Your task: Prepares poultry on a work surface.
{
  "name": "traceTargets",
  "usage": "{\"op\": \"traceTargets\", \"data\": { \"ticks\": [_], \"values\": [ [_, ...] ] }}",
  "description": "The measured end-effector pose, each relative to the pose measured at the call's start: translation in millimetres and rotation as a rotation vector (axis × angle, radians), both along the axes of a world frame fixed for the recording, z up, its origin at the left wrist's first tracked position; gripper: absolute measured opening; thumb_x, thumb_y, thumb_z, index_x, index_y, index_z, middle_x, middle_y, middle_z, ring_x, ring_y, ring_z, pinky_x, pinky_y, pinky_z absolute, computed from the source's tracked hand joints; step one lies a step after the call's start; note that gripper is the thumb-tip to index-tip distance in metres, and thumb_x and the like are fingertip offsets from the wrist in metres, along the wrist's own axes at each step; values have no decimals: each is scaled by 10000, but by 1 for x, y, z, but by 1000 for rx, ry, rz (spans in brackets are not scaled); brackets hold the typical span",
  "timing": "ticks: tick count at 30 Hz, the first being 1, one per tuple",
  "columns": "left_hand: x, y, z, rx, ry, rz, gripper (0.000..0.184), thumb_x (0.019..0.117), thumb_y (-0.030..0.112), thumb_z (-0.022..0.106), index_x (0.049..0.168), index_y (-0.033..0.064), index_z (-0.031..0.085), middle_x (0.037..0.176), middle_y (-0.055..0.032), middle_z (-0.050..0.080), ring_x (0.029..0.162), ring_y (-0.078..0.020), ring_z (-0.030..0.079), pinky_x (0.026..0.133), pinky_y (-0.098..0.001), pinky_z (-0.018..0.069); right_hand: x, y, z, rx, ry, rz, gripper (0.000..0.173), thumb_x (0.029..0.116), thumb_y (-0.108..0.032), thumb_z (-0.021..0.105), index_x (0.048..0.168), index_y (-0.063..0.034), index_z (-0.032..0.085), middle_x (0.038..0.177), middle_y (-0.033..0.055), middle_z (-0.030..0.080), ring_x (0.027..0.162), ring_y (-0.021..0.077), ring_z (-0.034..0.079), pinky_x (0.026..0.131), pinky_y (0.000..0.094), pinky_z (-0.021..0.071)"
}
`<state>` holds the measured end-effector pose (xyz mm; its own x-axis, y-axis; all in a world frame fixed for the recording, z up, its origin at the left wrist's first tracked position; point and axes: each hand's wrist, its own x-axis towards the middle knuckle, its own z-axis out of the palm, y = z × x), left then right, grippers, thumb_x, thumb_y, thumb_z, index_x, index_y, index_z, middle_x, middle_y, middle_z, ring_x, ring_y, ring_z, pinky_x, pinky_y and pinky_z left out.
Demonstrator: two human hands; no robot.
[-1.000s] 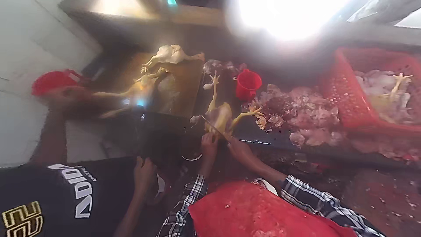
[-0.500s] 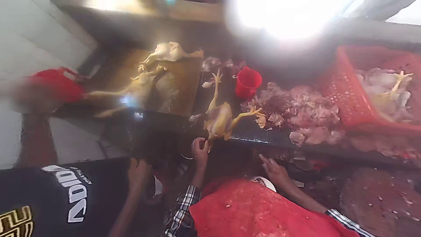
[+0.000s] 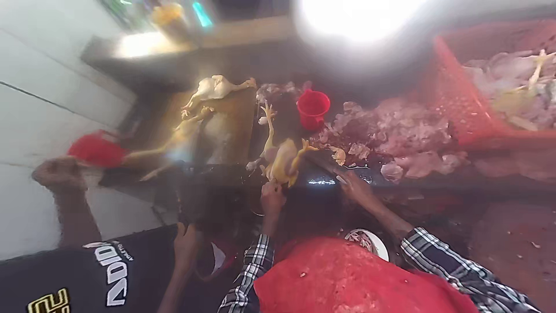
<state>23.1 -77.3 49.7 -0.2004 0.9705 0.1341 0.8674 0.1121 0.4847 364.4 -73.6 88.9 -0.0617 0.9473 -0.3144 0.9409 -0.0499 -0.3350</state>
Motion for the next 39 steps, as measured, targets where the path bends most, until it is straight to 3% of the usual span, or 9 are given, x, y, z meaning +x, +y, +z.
{"op": "traceTargets", "data": {
  "ticks": [4, 6, 9, 13, 17, 22, 30, 36, 39],
  "values": [
    [1, 11, 20, -286, 32, 28, 305, 1012, 314, 544, 1151, 126, 739, 1114, -104, 719, 1086, -262, 689, 953, -488, 557, 3, -17, -15, 82, 293, -39, 522, 1028, -308, 520, 1538, -208, 469, 1442, 134, 585, 1282, 297, 605, 1070, 527, 499],
    [-1, 13, 25, -361, 26, -16, 319, 1024, 325, 526, 1140, 116, 738, 1138, -122, 707, 1102, -283, 681, 967, -505, 549, -5, -42, -18, 44, 430, -130, 577, 1011, -328, 557, 1521, -90, 432, 1269, 182, 660, 1120, 307, 675, 984, 529, 540],
    [-4, 8, 30, -491, -123, -123, 285, 1018, 264, 549, 1143, 85, 732, 1180, -140, 695, 1139, -282, 663, 1022, -497, 521, -20, -80, -36, -136, 548, -201, 625, 980, -325, 637, 1517, -86, 424, 1079, 185, 698, 905, 293, 716, 850, 526, 595],
    [-7, -4, 25, -576, -534, -171, 275, 1051, 206, 500, 1165, 43, 690, 1036, -125, 701, 930, -230, 676, 874, -453, 557, -45, -99, -51, -1, 560, 11, 523, 1009, -390, 584, 1405, -50, 561, 1228, 154, 689, 1089, 263, 686, 990, 498, 540],
    [-10, -12, 9, -520, -810, -109, 269, 1057, 198, 486, 1161, 31, 670, 1042, -111, 691, 903, -191, 676, 818, -403, 582, -70, -83, -60, 118, 420, 167, 467, 1067, -484, 457, 1301, -130, 652, 1221, 82, 711, 993, 231, 722, 861, 495, 593],
    [-12, -21, 6, -471, -670, -118, 239, 1024, 155, 515, 1132, 20, 680, 1126, -130, 662, 1006, -227, 648, 891, -439, 549, -122, -37, -43, -49, 311, 204, 444, 1070, -473, 411, 1239, -117, 615, 1081, 139, 705, 974, 324, 709, 833, 569, 572],
    [-47, -53, -12, -380, -672, -269, 194, 1009, 120, 573, 1079, -14, 695, 1290, -168, 624, 1215, -224, 594, 1052, -386, 493, -132, -38, -53, 0, 254, 138, 470, 1070, -482, 417, 1302, -141, 641, 1184, 120, 712, 1011, 313, 720, 849, 567, 579],
    [-25, -48, 1, -439, -845, -100, 337, 1006, 361, 634, 945, 30, 650, 792, -63, 702, 713, -171, 698, 704, -373, 608, -108, -59, -34, 50, 354, 123, 486, 1073, -489, 434, 1324, -118, 623, 1167, 108, 717, 1004, 260, 716, 879, 508, 583],
    [-3, -44, -2, -376, -786, 53, 359, 1042, 331, 569, 875, 28, 664, 645, -39, 598, 535, -151, 579, 544, -353, 535, -138, -32, -26, -27, 279, 180, 496, 1069, -519, 394, 1306, -142, 613, 1124, 111, 717, 985, 299, 715, 852, 558, 575]
  ]
}}
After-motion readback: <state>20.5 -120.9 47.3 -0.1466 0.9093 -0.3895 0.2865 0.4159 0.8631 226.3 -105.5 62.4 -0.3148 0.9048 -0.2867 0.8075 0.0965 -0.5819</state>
